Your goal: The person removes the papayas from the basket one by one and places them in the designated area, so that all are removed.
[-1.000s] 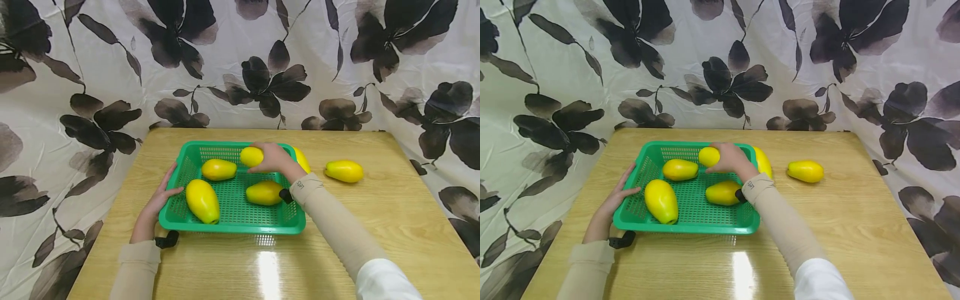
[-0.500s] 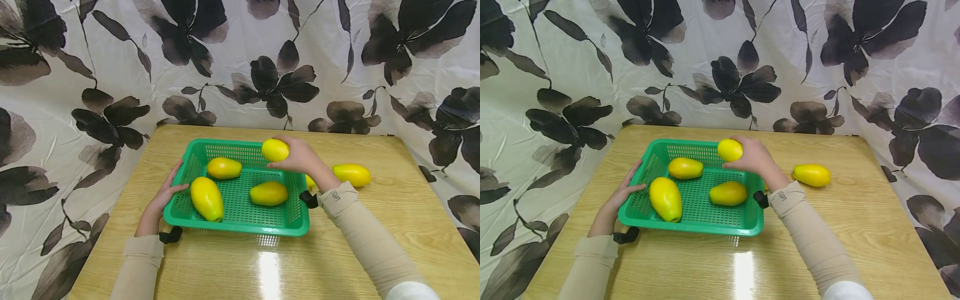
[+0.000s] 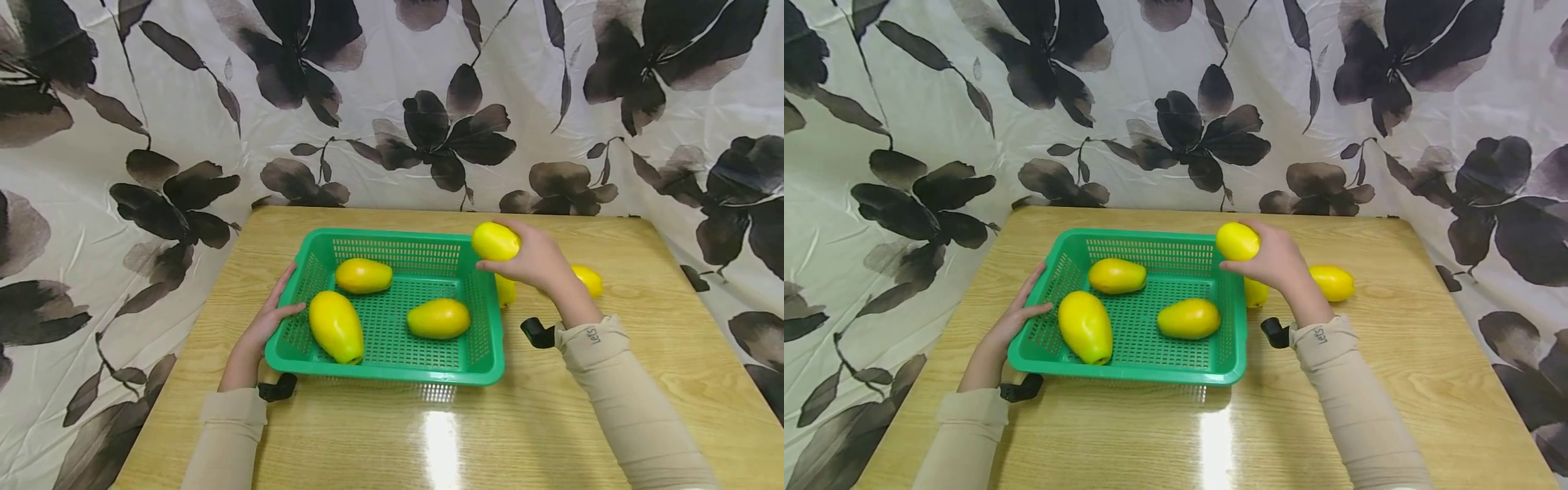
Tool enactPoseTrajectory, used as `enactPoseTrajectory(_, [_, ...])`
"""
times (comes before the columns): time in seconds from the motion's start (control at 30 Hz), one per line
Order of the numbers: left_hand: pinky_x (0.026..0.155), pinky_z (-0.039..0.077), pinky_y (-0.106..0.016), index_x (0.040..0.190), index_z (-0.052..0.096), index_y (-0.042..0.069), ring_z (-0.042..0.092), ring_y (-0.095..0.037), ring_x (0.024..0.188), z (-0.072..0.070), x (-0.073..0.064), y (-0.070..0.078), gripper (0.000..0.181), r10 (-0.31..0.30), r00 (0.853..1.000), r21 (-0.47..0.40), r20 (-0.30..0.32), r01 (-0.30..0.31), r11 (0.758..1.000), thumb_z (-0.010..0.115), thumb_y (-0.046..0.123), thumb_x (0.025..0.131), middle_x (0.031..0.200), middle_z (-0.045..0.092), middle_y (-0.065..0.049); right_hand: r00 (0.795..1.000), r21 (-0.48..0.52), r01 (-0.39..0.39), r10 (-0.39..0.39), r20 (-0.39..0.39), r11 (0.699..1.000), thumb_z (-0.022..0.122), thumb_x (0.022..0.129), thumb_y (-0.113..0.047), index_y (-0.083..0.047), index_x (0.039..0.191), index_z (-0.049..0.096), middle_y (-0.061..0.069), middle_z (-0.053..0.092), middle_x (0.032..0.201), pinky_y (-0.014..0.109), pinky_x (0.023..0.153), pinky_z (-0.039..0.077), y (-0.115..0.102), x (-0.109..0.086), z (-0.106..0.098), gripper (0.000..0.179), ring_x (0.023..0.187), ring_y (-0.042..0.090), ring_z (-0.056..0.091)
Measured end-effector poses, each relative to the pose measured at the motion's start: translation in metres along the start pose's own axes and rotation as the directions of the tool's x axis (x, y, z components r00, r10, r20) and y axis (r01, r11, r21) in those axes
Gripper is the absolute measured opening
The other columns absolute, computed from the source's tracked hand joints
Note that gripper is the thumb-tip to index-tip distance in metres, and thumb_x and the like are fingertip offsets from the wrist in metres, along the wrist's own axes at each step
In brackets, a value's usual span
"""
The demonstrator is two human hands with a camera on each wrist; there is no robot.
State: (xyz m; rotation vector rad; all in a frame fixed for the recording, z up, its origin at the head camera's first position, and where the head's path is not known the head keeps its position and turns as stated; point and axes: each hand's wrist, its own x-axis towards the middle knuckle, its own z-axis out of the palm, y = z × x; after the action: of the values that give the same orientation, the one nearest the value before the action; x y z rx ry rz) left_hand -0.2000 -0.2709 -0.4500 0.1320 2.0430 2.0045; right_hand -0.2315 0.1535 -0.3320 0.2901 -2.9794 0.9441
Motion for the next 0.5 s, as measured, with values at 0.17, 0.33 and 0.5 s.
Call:
enactPoseTrajectory(0.17, [0.085,0.037,-0.037,0.134,0.01,0.04,0.015,-0.028,0.124,0.001,0.0,0.001,0.068,0.0,1.0,-0.009,0.005,0.001,1.0,0.048,0.01,0.086,0.141,-0.005,0.005,0.999,-0.005,-0.033,0.033,-0.023,0.999,0.067,0.06,-0.053,-0.019,0.127,0.038,0.008,0.05,0.107,0.038,0.066,0.04,0.01,-0.007,-0.004,0.081,0.083,0.025,0.047])
enactPoseTrajectory(0.33, [0.088,0.035,-0.034,0.134,0.009,0.04,0.016,-0.027,0.125,0.002,0.001,0.001,0.069,-0.004,1.0,-0.018,0.0,0.004,1.0,0.046,0.007,0.086,0.142,-0.003,0.004,0.995,-0.009,-0.068,0.067,-0.068,0.998,0.066,0.06,-0.055,-0.018,0.126,0.039,0.01,0.049,0.11,0.04,0.067,0.039,0.023,-0.013,-0.004,0.08,0.086,0.027,0.046])
enactPoseTrajectory(0.5, [0.09,0.033,-0.034,0.134,0.009,0.04,0.014,-0.026,0.125,0.002,0.0,0.001,0.069,-0.009,1.0,-0.007,-0.011,0.008,1.0,0.045,0.006,0.086,0.142,-0.003,0.004,0.989,-0.007,-0.114,0.113,-0.091,0.993,0.064,0.061,-0.056,-0.017,0.127,0.038,0.013,0.046,0.116,0.043,0.068,0.038,0.033,-0.02,-0.003,0.081,0.091,0.03,0.044])
